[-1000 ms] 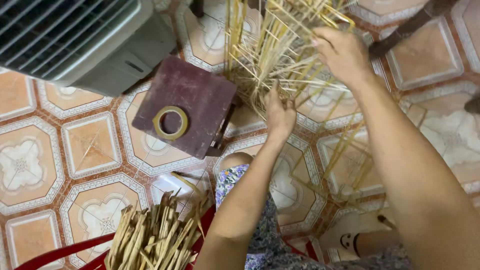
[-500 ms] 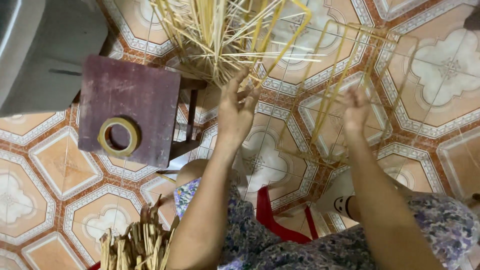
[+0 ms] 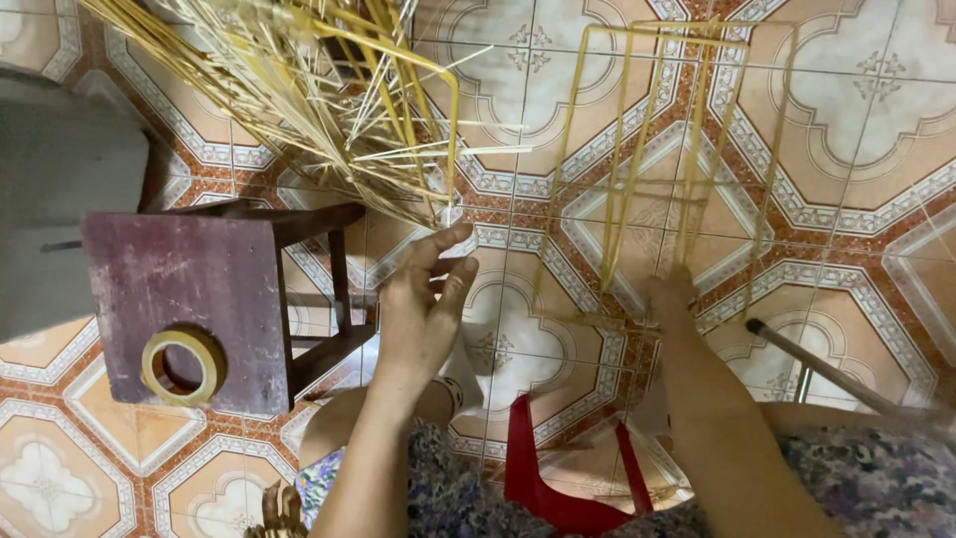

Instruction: Weaving thin strips of wood or bamboo to create a furniture frame or mat.

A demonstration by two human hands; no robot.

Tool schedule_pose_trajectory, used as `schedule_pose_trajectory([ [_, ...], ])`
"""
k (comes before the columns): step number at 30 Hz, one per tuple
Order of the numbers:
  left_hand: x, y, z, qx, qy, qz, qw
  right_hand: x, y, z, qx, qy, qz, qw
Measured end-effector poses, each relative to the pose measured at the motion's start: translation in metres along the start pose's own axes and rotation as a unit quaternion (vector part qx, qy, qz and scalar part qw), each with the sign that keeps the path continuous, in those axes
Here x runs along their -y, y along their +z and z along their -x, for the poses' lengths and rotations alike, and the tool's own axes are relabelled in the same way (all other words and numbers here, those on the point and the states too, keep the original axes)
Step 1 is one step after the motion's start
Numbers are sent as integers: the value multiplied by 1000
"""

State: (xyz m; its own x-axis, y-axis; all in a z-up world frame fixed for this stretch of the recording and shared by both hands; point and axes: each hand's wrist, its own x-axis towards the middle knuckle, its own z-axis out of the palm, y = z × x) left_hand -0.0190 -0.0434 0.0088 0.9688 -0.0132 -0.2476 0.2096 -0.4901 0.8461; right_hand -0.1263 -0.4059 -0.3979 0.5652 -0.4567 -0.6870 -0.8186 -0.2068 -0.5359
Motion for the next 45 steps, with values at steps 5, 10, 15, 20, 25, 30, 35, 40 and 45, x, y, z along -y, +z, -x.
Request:
schedule_pose_trajectory([
  [5, -3, -1, 0, 17, 3, -26, 1000, -32, -3, -29, 5, 47, -67, 997],
  [10, 3, -1, 0, 22, -17, -43, 999, -128, 22, -94, 34, 57, -138, 988],
  [15, 8, 4, -1, 27, -3, -47, 999, -56, 21, -22, -24, -6, -218, 976],
  [20, -7, 2, -5, 16, -15, -11, 1000, 97, 22, 92, -42, -85, -257, 962],
  [25, -2, 5, -5, 7, 0, -9, 1000, 161, 9, 165, 16, -167, -378, 910],
  [30, 13, 14, -8, -27, 36, 23, 999, 184, -44, 276, 45, -177, -356, 916],
  [35, 6, 13, 6, -55, 76, 79, 992, 135, -127, 331, 169, -412, -378, 812],
  [40, 7, -1, 19, -72, 119, 97, 985, 78, -204, 385, 239, -466, -421, 740],
  [45, 14, -17, 40, -7, 183, 276, 944, 51, -220, 388, 294, -546, -384, 684],
])
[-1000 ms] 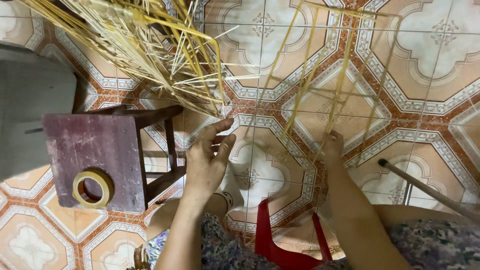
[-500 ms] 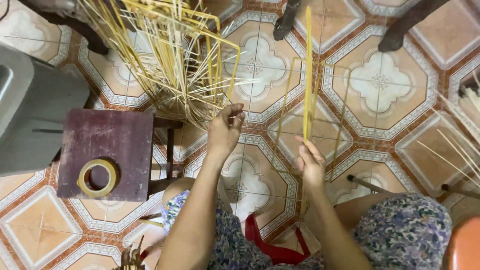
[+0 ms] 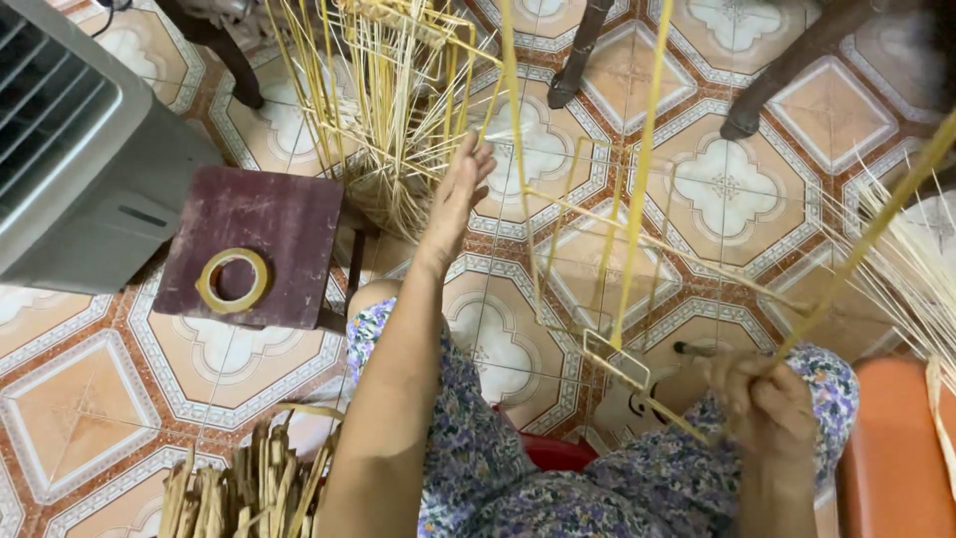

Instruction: Weaving thin strips of wood or bamboo to create a furniture frame or mat.

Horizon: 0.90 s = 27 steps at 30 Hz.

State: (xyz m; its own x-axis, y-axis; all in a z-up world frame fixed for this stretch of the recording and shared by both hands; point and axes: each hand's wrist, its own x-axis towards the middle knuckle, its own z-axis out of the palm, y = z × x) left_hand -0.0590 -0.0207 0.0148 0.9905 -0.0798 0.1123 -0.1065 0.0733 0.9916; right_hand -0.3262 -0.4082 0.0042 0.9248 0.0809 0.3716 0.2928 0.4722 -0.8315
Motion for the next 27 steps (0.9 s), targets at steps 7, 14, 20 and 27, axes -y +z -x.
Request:
schedule_pose_trajectory([
  [7, -22, -5, 68, 18, 5, 167, 986, -46, 7, 5, -134, 145, 230, 953],
  [14, -22, 11, 153, 8, 57, 3, 998, -50, 34, -7, -178, 140, 360, 905],
  [20, 7, 13, 185, -14, -1, 67, 998, -76, 24, 18, -180, 312, 443, 821],
  [27, 8, 9, 224, -12, 42, -87, 995, -65, 28, 33, -204, 264, 482, 810],
])
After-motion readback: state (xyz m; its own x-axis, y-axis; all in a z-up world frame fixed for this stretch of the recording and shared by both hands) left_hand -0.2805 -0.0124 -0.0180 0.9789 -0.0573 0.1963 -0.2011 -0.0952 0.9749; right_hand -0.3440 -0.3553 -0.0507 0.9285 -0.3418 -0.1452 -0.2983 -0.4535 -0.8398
